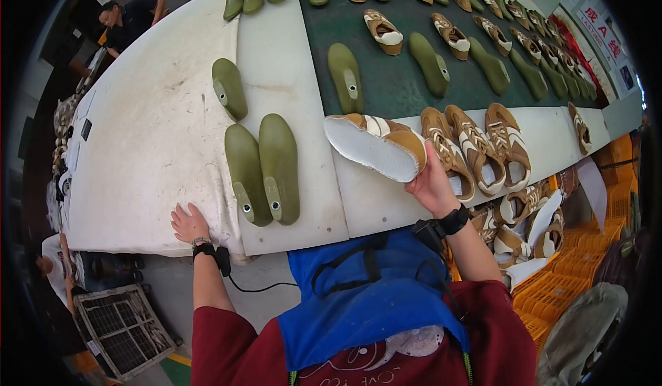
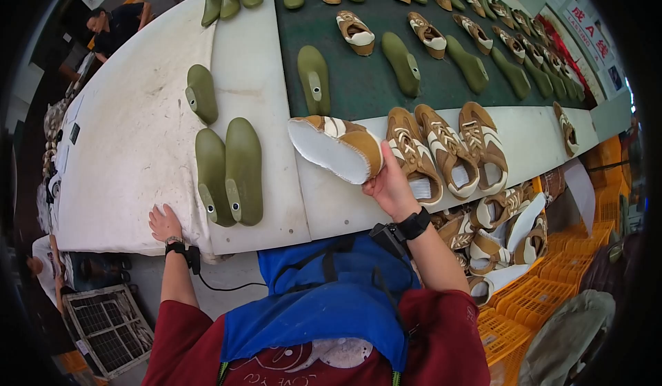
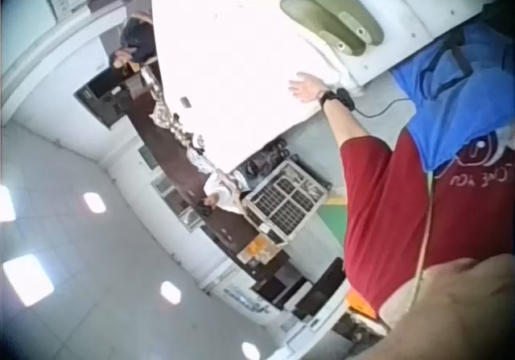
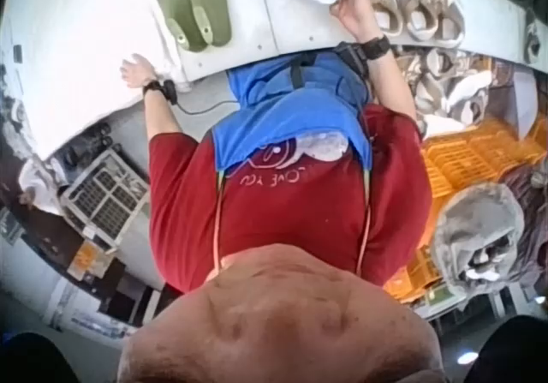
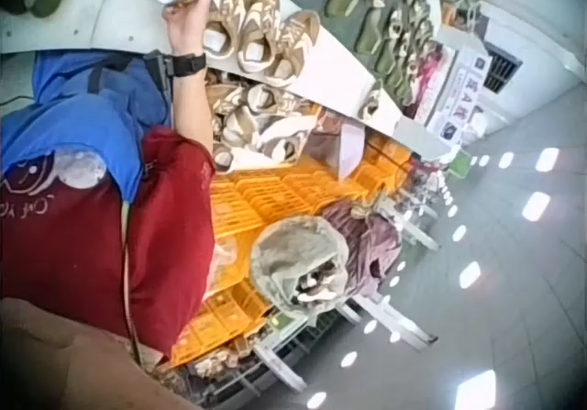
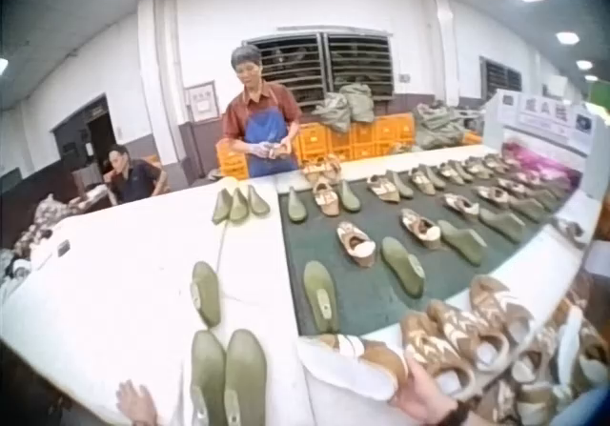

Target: Inspecting and organizing shoes and shoe lasts on a production line.

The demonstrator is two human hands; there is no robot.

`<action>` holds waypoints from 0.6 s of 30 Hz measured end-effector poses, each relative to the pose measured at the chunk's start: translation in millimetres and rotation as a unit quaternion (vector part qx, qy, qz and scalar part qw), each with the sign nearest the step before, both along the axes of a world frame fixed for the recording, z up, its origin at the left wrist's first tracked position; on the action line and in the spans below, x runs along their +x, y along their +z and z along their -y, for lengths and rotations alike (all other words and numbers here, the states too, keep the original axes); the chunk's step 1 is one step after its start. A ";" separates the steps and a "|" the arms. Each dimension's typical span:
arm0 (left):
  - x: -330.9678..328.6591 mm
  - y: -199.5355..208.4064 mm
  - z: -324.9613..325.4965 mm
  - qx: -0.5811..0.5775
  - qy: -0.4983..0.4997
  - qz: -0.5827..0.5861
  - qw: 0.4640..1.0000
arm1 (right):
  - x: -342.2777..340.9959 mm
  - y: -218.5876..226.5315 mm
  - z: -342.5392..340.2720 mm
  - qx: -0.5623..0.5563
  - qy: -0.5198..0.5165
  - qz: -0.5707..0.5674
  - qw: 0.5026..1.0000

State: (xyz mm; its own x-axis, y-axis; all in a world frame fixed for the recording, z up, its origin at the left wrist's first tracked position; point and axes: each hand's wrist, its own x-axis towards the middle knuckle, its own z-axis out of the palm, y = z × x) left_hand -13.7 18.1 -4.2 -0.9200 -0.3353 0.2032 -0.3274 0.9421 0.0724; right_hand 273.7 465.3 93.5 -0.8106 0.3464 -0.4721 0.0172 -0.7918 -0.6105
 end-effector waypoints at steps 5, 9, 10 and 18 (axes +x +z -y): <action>1.8 16.8 23.1 -0.014 0.018 -0.025 0.999 | -10.3 3.2 6.9 0.051 0.036 -0.058 0.996; 4.0 0.0 11.7 -0.044 0.001 -0.033 0.998 | -7.7 21.4 26.4 0.265 -0.039 -0.119 0.956; 3.7 0.4 -3.1 -0.016 -0.007 -0.034 0.999 | -1.5 11.9 15.7 0.366 -0.022 -0.125 0.922; 19.0 8.3 7.8 0.059 0.008 -0.087 0.994 | -29.7 22.5 76.3 0.761 0.384 0.021 0.523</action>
State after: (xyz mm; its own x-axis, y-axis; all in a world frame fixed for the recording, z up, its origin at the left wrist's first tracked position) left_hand 5.3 10.3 4.1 -0.8687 -0.3798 0.3179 -0.3143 0.9188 0.2389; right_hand 244.0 389.0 116.0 -0.9866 -0.0732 -0.1456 0.0115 0.8597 -0.5106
